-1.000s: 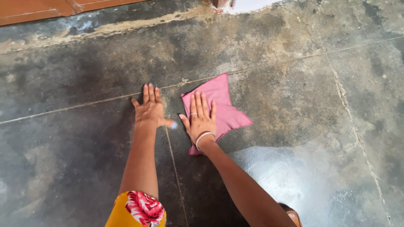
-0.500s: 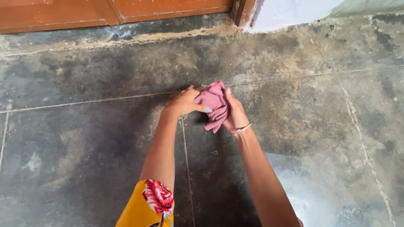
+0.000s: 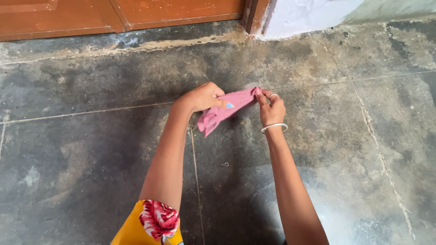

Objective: The person cleans the floor by hand using a cloth, repeatedly wiping the surface in circular and sweeping motions.

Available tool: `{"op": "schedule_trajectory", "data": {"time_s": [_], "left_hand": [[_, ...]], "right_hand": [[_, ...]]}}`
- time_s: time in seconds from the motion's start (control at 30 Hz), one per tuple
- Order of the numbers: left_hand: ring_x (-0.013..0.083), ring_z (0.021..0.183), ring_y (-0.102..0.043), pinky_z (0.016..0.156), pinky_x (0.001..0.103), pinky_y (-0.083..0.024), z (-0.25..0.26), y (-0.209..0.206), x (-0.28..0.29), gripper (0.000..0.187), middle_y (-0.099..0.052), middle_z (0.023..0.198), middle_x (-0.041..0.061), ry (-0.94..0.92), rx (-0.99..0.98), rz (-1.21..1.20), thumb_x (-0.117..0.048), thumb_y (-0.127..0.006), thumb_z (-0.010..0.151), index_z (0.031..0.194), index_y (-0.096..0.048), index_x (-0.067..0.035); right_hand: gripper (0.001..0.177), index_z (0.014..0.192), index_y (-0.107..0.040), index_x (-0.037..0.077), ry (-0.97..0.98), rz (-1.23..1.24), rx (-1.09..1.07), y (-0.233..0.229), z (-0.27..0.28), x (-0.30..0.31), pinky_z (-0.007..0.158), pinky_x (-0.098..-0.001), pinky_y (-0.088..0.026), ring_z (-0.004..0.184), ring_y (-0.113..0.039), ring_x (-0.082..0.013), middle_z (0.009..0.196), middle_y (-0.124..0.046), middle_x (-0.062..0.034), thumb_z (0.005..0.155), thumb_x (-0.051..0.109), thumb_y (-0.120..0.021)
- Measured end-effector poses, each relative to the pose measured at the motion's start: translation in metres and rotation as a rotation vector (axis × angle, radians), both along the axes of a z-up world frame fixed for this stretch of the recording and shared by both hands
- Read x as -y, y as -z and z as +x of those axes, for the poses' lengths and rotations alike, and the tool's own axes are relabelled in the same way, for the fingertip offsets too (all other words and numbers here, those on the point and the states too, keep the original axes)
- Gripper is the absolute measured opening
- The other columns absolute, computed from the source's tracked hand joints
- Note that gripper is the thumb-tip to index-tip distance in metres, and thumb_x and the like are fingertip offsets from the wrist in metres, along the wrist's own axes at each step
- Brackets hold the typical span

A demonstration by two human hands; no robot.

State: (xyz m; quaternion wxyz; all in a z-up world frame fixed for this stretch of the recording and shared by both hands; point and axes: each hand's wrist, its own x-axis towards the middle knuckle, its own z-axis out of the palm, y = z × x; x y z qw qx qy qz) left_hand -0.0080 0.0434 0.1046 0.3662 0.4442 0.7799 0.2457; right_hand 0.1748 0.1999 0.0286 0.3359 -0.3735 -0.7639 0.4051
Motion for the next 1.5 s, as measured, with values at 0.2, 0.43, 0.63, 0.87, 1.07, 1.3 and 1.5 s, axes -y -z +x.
{"op": "schedule_trajectory", "data": {"time_s": [0.2, 0.43, 0.63, 0.87, 1.07, 1.3, 1.5], "left_hand": [[0.0199, 0.095, -0.078, 0.082, 0.036, -0.064, 0.001, -0.001, -0.003, 0.057, -0.080, 0.112, 0.011, 0.115, 0.429, -0.357, -0.030, -0.087, 0.070, 0.122, -0.074, -0.008], [0.0299, 0.119, -0.059, 0.097, 0.048, -0.048, 0.005, 0.077, 0.001, 0.043, -0.069, 0.124, 0.010, -0.383, -0.326, 0.006, -0.034, -0.085, 0.082, 0.115, -0.071, -0.010], [0.0246, 0.126, -0.053, 0.102, 0.048, -0.042, 0.011, 0.103, 0.015, 0.034, -0.070, 0.126, 0.003, -0.384, -0.813, -0.071, -0.033, -0.081, 0.078, 0.102, -0.078, -0.010], [0.0275, 0.132, -0.048, 0.108, 0.054, -0.034, 0.003, 0.115, 0.033, 0.049, -0.068, 0.123, 0.010, -0.513, -0.833, -0.050, -0.049, -0.063, 0.096, 0.111, -0.074, -0.004], [0.0267, 0.141, -0.043, 0.113, 0.056, -0.030, -0.023, 0.153, 0.035, 0.035, -0.062, 0.139, 0.008, -0.564, -0.904, 0.054, -0.032, -0.059, 0.098, 0.118, -0.069, -0.006], [0.0278, 0.146, -0.035, 0.114, 0.060, -0.024, -0.013, 0.146, -0.006, 0.049, -0.053, 0.149, 0.012, -0.535, -0.826, 0.153, -0.022, -0.061, 0.088, 0.134, -0.060, -0.005], [0.0224, 0.158, -0.014, 0.119, 0.066, -0.018, -0.022, 0.128, -0.003, 0.045, -0.032, 0.166, 0.006, -0.027, -1.048, -0.076, -0.016, -0.052, 0.098, 0.142, -0.052, -0.007]], "right_hand": [[0.031, 0.099, -0.073, 0.003, 0.059, 0.031, 0.150, -0.021, 0.031, 0.005, 0.071, -0.0411, -0.053, 0.074, -0.070, -0.0320, 0.082, -0.072, -0.0196, 0.105, 0.031, -0.062], [0.024, 0.118, -0.066, 0.000, 0.117, 0.315, 0.150, 0.002, 0.000, 0.006, 0.085, -0.0480, -0.051, 0.095, -0.065, -0.0378, 0.100, -0.070, -0.0202, 0.104, 0.018, -0.059], [0.043, 0.138, -0.059, 0.014, -0.576, 0.658, 0.117, 0.068, -0.002, 0.047, 0.121, -0.0425, -0.042, 0.143, -0.052, -0.0322, 0.145, -0.063, -0.0132, 0.095, 0.013, -0.057], [0.082, 0.159, -0.028, 0.001, -0.723, 0.713, 0.554, 0.083, -0.018, 0.082, 0.124, -0.0553, -0.005, 0.156, -0.012, -0.0341, 0.167, -0.018, -0.0233, 0.099, 0.056, -0.042], [0.069, 0.154, -0.036, 0.010, -1.024, 0.604, 0.702, 0.070, -0.050, 0.158, 0.128, -0.0586, 0.001, 0.160, -0.014, -0.0310, 0.167, -0.027, -0.0173, 0.100, 0.054, -0.040], [0.081, 0.163, -0.019, 0.014, -0.861, 0.749, 1.176, 0.069, -0.139, 0.103, 0.125, -0.0616, 0.004, 0.159, -0.008, -0.0279, 0.170, -0.019, -0.0091, 0.096, 0.053, -0.043], [0.078, 0.164, -0.008, 0.012, -0.253, 0.291, 0.859, 0.083, -0.087, -0.039, 0.124, -0.0516, 0.007, 0.158, 0.003, -0.0296, 0.171, -0.005, -0.0108, 0.102, 0.056, -0.023]]}}
